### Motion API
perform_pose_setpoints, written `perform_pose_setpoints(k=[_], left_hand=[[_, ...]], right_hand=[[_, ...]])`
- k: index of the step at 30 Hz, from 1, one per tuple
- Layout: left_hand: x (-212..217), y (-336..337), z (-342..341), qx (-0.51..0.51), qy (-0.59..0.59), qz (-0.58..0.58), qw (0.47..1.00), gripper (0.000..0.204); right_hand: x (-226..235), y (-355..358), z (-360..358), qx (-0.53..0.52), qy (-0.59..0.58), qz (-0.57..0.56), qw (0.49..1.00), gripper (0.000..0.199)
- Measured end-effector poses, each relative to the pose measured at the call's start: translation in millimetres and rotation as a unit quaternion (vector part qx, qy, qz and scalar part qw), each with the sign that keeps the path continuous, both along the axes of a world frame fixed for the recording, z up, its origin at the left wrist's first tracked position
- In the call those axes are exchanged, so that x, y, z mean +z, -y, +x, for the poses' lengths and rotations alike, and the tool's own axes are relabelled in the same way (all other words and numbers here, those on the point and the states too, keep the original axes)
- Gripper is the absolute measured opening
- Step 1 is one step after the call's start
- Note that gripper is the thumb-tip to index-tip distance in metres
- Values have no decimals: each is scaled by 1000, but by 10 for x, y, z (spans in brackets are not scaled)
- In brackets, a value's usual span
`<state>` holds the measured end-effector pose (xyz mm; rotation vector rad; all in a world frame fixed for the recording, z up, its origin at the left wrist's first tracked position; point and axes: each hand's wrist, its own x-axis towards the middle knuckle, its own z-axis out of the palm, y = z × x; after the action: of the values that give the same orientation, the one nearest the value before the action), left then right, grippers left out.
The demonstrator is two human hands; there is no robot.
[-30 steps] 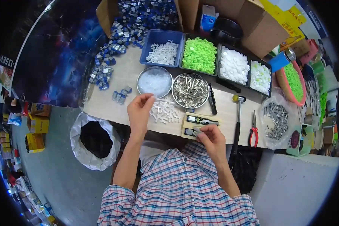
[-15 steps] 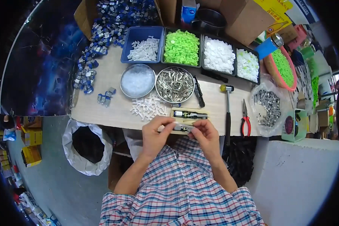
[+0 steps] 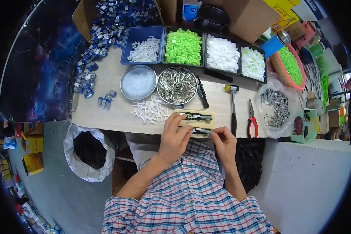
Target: Assembling small mechanical components using a wooden jig, a small hammer, and various plastic and metal parts at a workbench.
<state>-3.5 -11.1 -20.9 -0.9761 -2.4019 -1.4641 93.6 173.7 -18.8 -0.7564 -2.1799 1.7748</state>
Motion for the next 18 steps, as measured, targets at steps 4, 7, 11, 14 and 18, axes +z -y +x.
perform_pose_setpoints(k=[4, 7, 11, 14, 18], left_hand=[[-20, -71, 31, -16, -13, -27, 999, 24], [-18, -136, 7, -26, -20, -36, 999, 23], [5, -210, -32, -56, -50, -69, 995, 19], [25, -220, -47, -68, -66, -89, 992, 16], [-2, -245, -23, -65, -78, -97, 990, 15]], right_hand=[[-2, 4, -6, 18, 7, 25, 1000, 8], [-34, 6, -16, 22, 3, 41, 999, 8], [-93, 7, -43, 32, -26, 104, 994, 8], [-70, 47, -93, 52, -53, 199, 977, 10], [-92, 128, -117, 52, -102, 305, 946, 19]])
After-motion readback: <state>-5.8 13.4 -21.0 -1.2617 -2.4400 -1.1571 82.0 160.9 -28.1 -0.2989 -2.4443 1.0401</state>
